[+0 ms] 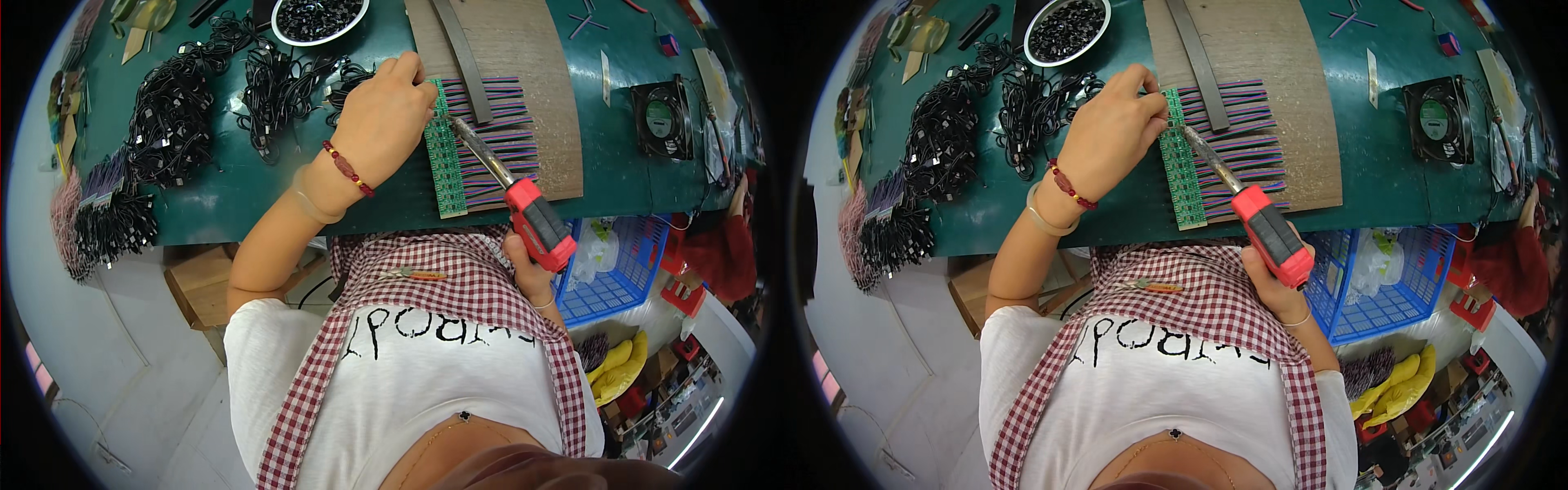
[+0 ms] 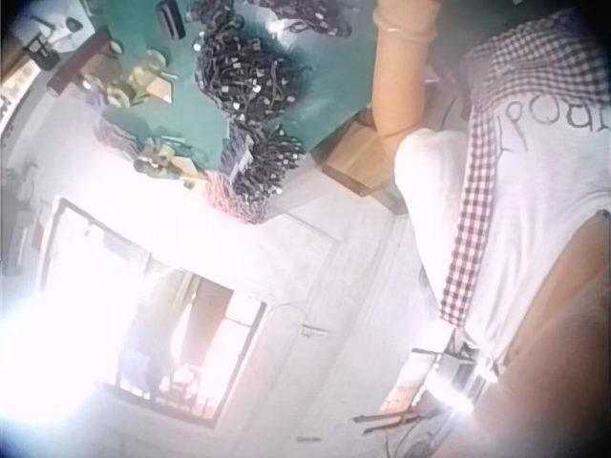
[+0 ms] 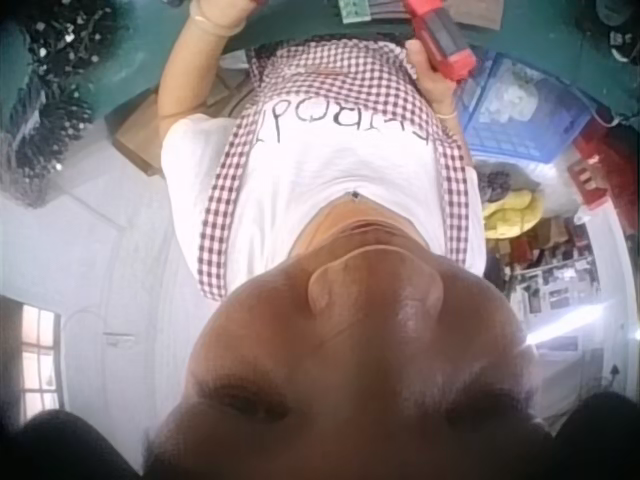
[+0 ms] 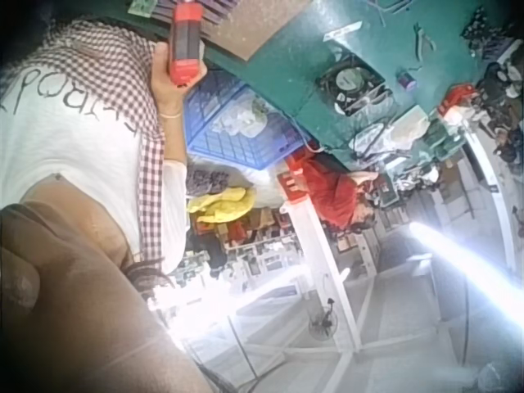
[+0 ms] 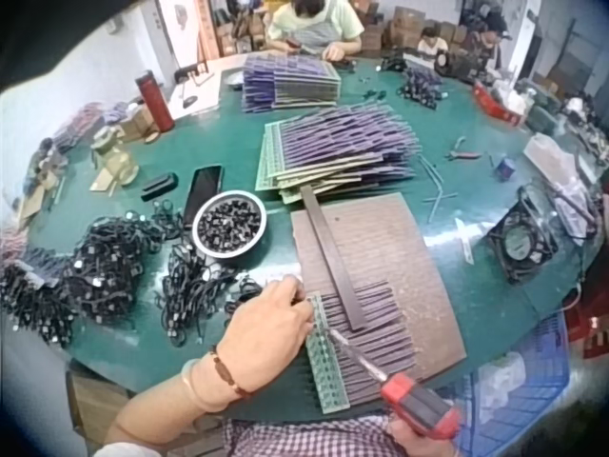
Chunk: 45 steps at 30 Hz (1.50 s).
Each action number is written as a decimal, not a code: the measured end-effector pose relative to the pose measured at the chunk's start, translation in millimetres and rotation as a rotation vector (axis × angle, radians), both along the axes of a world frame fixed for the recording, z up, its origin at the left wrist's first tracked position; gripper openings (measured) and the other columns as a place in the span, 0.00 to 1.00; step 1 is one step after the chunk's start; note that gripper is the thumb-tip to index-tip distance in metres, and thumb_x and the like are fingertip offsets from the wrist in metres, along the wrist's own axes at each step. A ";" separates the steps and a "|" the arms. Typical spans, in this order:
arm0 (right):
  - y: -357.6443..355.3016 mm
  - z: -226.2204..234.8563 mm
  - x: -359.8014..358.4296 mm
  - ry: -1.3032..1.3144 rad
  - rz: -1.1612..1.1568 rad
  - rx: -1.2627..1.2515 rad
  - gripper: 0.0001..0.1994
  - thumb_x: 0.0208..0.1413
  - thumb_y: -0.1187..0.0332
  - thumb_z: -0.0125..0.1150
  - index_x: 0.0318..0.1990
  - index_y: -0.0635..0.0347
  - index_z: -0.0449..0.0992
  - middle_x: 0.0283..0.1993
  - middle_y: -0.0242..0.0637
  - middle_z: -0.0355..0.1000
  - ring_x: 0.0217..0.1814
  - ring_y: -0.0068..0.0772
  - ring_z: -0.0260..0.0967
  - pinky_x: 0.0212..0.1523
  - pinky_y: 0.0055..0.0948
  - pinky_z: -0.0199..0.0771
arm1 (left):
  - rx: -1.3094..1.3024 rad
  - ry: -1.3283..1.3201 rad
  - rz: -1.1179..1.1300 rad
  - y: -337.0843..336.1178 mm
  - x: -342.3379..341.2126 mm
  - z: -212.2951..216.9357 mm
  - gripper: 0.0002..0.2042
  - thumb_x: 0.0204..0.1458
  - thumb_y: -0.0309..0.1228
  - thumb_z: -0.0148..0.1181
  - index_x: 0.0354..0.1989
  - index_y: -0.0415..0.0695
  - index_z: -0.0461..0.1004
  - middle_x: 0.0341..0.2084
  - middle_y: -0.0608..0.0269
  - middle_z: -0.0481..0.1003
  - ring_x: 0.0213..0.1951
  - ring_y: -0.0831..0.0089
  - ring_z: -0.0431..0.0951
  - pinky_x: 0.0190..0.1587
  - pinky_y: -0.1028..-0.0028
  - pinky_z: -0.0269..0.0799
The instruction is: The person solders wires and connectors onto circuit boards using a handheld soldering iron.
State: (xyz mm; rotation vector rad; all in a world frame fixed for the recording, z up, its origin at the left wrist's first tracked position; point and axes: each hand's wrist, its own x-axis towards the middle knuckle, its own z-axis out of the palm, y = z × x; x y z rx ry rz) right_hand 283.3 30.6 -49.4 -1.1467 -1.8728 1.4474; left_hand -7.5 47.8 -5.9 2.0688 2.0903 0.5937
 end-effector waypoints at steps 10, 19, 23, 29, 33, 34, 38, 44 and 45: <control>-1.5 3.1 -3.7 0.102 -0.077 -0.050 0.06 0.46 0.73 0.62 0.32 0.62 0.73 0.27 0.35 0.67 0.25 0.29 0.66 0.27 0.26 0.66 | -0.011 0.000 0.001 0.2 0.5 -1.6 0.03 0.43 0.26 0.59 0.26 0.42 0.74 0.34 0.63 0.67 0.38 0.66 0.72 0.36 0.68 0.72; -1.0 1.0 -0.7 0.045 -0.036 -0.031 0.07 0.46 0.73 0.62 0.33 0.63 0.74 0.27 0.36 0.69 0.27 0.30 0.67 0.29 0.27 0.67 | -0.030 0.010 -0.008 0.5 -0.3 0.1 0.04 0.43 0.27 0.60 0.27 0.42 0.74 0.35 0.62 0.67 0.38 0.66 0.72 0.36 0.68 0.72; -3.1 5.5 -3.8 0.109 0.044 0.030 0.15 0.57 0.71 0.52 0.49 0.70 0.65 0.22 0.33 0.63 0.22 0.22 0.59 0.24 0.23 0.61 | -0.035 0.037 0.010 -2.3 -0.1 -2.1 0.05 0.43 0.27 0.60 0.28 0.41 0.74 0.36 0.62 0.67 0.39 0.64 0.71 0.38 0.68 0.72; 3.2 18.6 -12.3 0.261 -0.119 -0.135 0.19 0.58 0.66 0.51 0.52 0.70 0.61 0.20 0.33 0.60 0.19 0.22 0.55 0.23 0.23 0.60 | 0.077 -0.058 0.140 -23.3 -18.1 14.6 0.07 0.45 0.29 0.60 0.31 0.40 0.73 0.37 0.59 0.70 0.40 0.61 0.71 0.40 0.66 0.71; 10.1 22.8 -14.8 0.347 -0.167 -0.160 0.19 0.58 0.65 0.51 0.51 0.69 0.60 0.19 0.32 0.58 0.18 0.21 0.55 0.21 0.23 0.60 | 0.125 0.275 0.461 -37.4 -80.2 -4.0 0.06 0.46 0.30 0.60 0.30 0.41 0.74 0.32 0.58 0.72 0.37 0.60 0.73 0.39 0.66 0.70; 13.9 23.8 -15.2 0.390 -0.144 -0.162 0.19 0.58 0.65 0.50 0.51 0.69 0.60 0.19 0.32 0.58 0.18 0.21 0.55 0.21 0.23 0.60 | 0.018 0.230 0.426 -44.0 -90.9 -14.0 0.06 0.46 0.30 0.60 0.30 0.41 0.74 0.30 0.59 0.73 0.35 0.62 0.73 0.38 0.68 0.70; 20.5 31.1 -20.9 0.420 -0.143 -0.127 0.18 0.58 0.64 0.50 0.51 0.68 0.60 0.19 0.32 0.58 0.18 0.21 0.55 0.20 0.21 0.60 | 0.159 -0.048 0.513 -57.4 -99.2 -13.9 0.05 0.47 0.28 0.59 0.28 0.40 0.73 0.23 0.60 0.72 0.26 0.69 0.74 0.31 0.73 0.69; 22.9 54.2 -39.6 0.544 -0.205 -0.208 0.18 0.56 0.69 0.52 0.52 0.67 0.60 0.26 0.36 0.62 0.24 0.24 0.60 0.26 0.23 0.65 | 0.211 -1.505 0.539 -62.0 -55.7 20.2 0.22 0.54 0.24 0.53 0.55 0.38 0.53 0.29 0.60 0.71 0.25 0.80 0.69 0.21 0.85 0.66; 22.0 60.0 -47.9 0.542 -0.203 -0.223 0.19 0.55 0.72 0.53 0.52 0.67 0.60 0.30 0.38 0.65 0.28 0.27 0.65 0.30 0.24 0.69 | 0.232 -1.575 0.486 -60.4 -37.1 20.6 0.24 0.54 0.24 0.52 0.58 0.39 0.51 0.30 0.59 0.70 0.26 0.79 0.70 0.21 0.83 0.68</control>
